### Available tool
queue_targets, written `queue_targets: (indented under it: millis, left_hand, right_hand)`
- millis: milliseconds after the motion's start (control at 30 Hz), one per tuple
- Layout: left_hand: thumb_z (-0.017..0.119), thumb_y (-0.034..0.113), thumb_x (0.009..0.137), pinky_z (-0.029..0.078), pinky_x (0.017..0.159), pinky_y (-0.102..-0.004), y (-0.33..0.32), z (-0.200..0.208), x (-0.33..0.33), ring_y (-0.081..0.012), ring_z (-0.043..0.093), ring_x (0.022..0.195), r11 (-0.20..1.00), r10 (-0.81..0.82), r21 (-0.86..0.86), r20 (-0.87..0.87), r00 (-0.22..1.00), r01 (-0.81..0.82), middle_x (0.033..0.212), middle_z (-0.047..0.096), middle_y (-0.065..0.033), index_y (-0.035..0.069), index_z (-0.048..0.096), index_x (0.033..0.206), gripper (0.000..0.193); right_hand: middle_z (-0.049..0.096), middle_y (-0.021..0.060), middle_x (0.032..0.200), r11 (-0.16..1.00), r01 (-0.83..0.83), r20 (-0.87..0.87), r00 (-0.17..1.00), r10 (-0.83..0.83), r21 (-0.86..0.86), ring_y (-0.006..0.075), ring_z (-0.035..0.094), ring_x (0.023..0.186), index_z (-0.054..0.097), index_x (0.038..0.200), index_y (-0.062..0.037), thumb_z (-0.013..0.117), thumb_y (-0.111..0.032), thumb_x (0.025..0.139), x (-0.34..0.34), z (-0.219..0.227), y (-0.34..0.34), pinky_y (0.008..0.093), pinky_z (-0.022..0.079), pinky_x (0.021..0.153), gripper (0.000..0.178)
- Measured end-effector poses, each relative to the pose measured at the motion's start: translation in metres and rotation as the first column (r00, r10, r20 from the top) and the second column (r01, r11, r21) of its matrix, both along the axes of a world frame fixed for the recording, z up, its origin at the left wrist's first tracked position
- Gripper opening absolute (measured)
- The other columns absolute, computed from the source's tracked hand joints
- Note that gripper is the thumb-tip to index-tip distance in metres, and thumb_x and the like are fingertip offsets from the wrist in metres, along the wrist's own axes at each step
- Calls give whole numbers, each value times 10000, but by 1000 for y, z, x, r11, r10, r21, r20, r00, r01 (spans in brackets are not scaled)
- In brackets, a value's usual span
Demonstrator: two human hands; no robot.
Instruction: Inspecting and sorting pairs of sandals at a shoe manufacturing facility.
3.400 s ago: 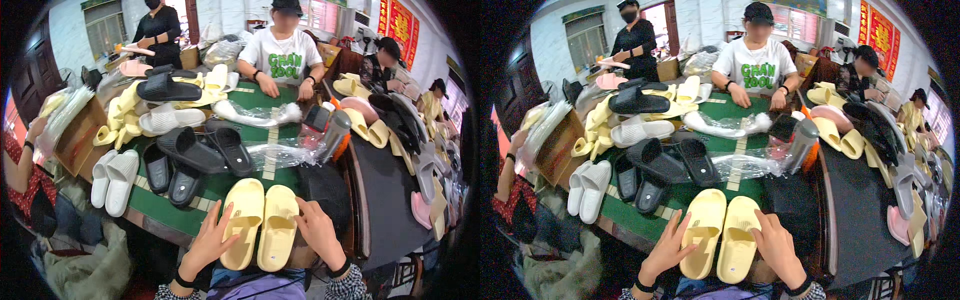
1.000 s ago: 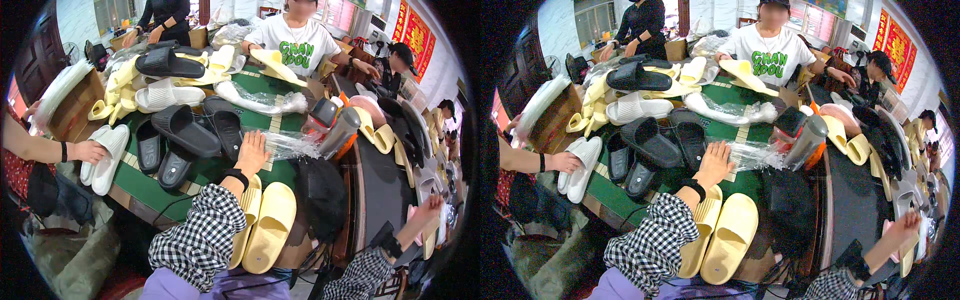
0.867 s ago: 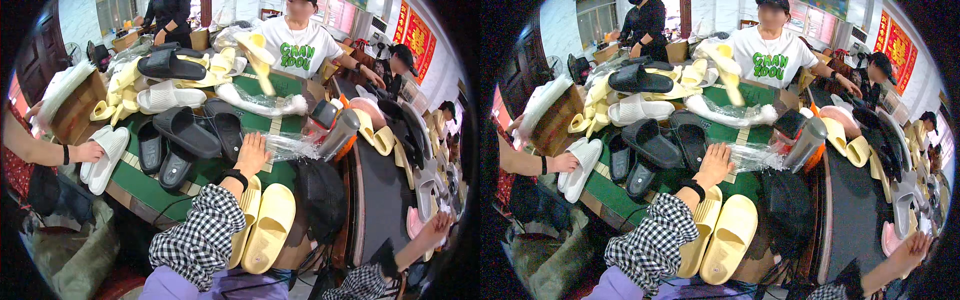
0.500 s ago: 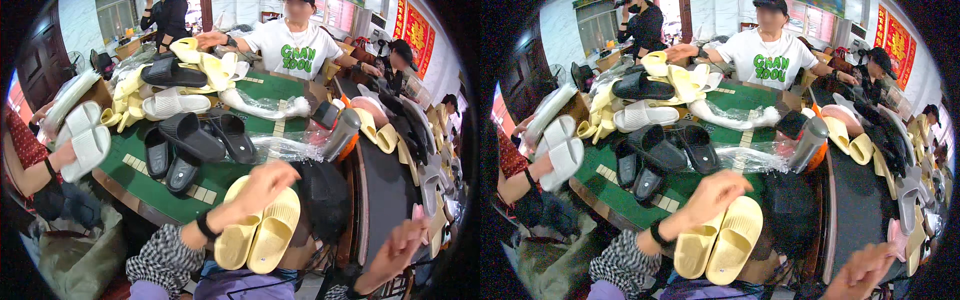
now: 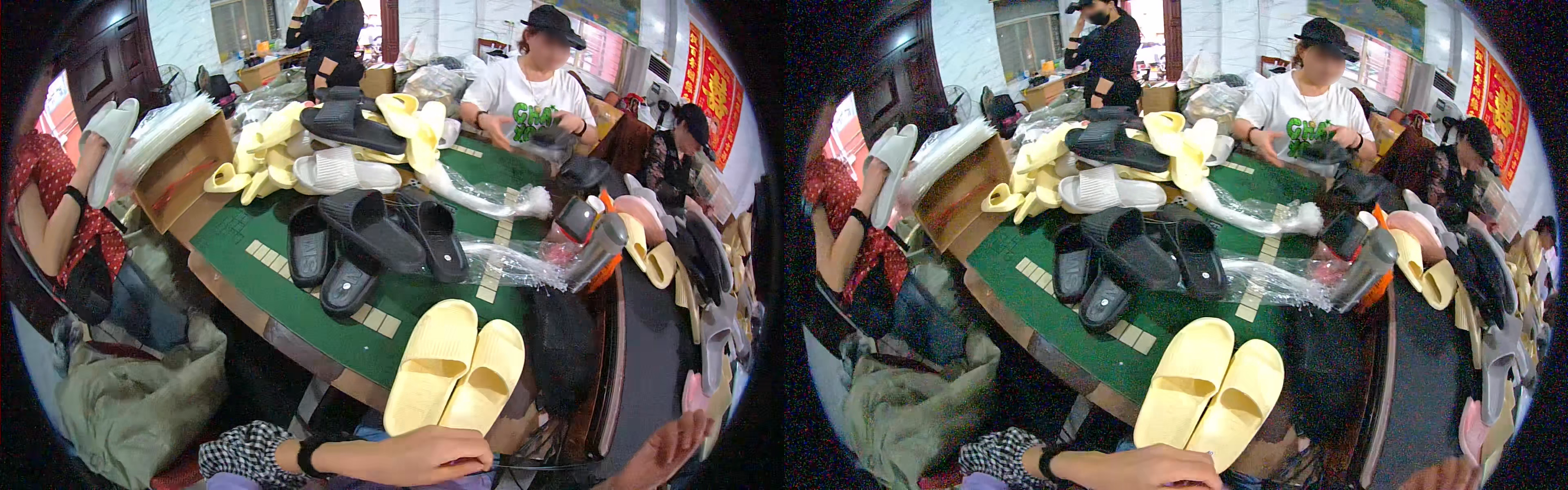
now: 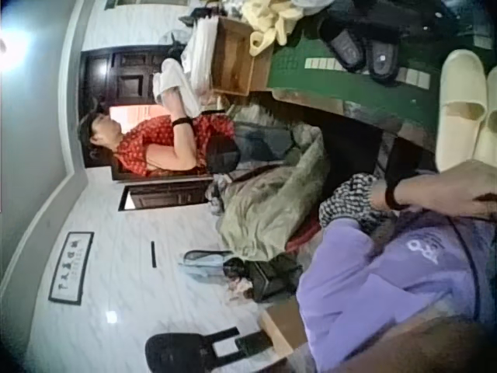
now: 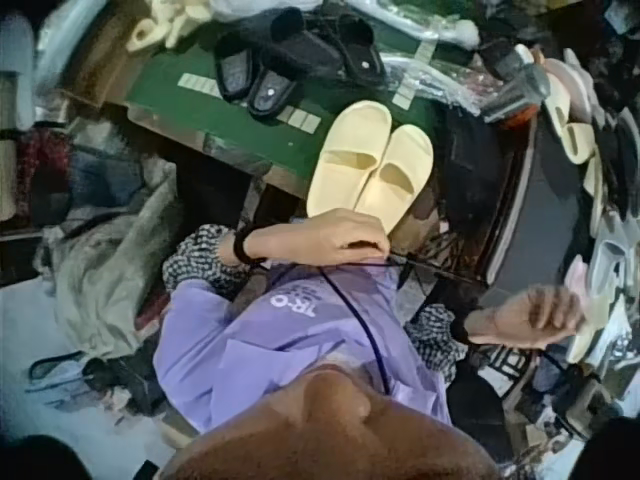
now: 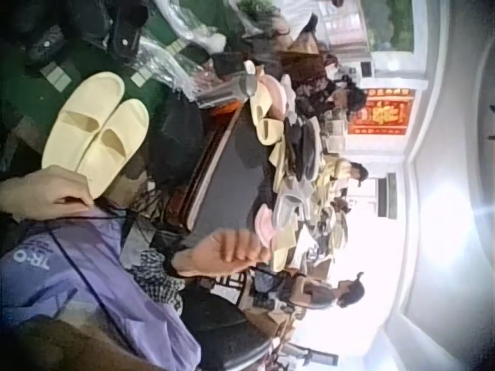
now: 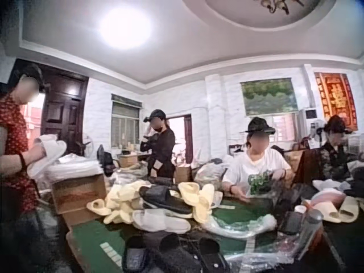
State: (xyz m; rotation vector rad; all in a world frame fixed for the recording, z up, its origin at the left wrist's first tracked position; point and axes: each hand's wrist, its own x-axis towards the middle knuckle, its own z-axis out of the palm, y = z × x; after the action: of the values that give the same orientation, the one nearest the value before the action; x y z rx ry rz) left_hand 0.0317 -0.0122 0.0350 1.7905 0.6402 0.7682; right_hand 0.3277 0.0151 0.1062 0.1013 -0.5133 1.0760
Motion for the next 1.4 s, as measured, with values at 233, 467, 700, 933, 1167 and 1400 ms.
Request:
queue_targets:
  millis: [233,467,700,933,1167,1400]
  left_hand:
    - [644,135,820,520,784,-363,-15,-8,-25,-264,623,893,770,400,590,-153,903,-241,1016,572,-109,31,582,979,200]
    - [672,191,845,540,769,-339,-14,-63,-36,-253,630,900,828,383,547,-390,837,-124,983,599,-100,41,587,944,199]
    - [648,235,864,503,802,-385,9,-84,-33,-320,591,910,808,482,535,-357,800,-247,982,555,-153,1,530,1004,298]
    - [611,456,877,450,949,-427,31,-91,-21,-406,521,1114,716,638,611,-379,670,-337,1243,487,-275,-130,446,1248,713]
    - [672,646,733,419,979,-463,58,-94,-15,-417,498,1164,889,449,362,-568,690,-280,1215,519,-280,-109,436,1266,954]
    - [629,654,771,465,908,-467,77,-121,-3,-438,548,1072,897,433,328,-513,742,-297,1167,531,-310,-109,471,1205,892]
  right_hand:
    - [488,43,790,996,-83,76,993,86,-42,144,429,644,545,878,-56,498,-208,1002,43,-34,-1,294,380,620,201]
    - [536,5,728,800,267,817,400,415,-537,48,448,572,592,1025,-19,553,-76,920,-49,-100,18,186,343,476,125]
    - [593,218,1137,988,37,909,-387,151,-148,330,589,1068,527,1240,72,620,-38,871,-108,-127,24,370,472,911,397]
    - [400,320,1284,993,22,828,-554,-86,118,488,381,1212,334,1351,121,600,-50,853,-119,-164,34,476,329,1042,590]
    - [515,326,1066,942,203,822,-462,332,-266,463,483,998,452,1140,100,487,-123,896,-134,-166,73,468,387,905,332]
    - [547,235,910,946,246,898,-335,285,-209,348,530,859,486,932,75,505,-132,852,-125,-191,78,433,426,769,224]
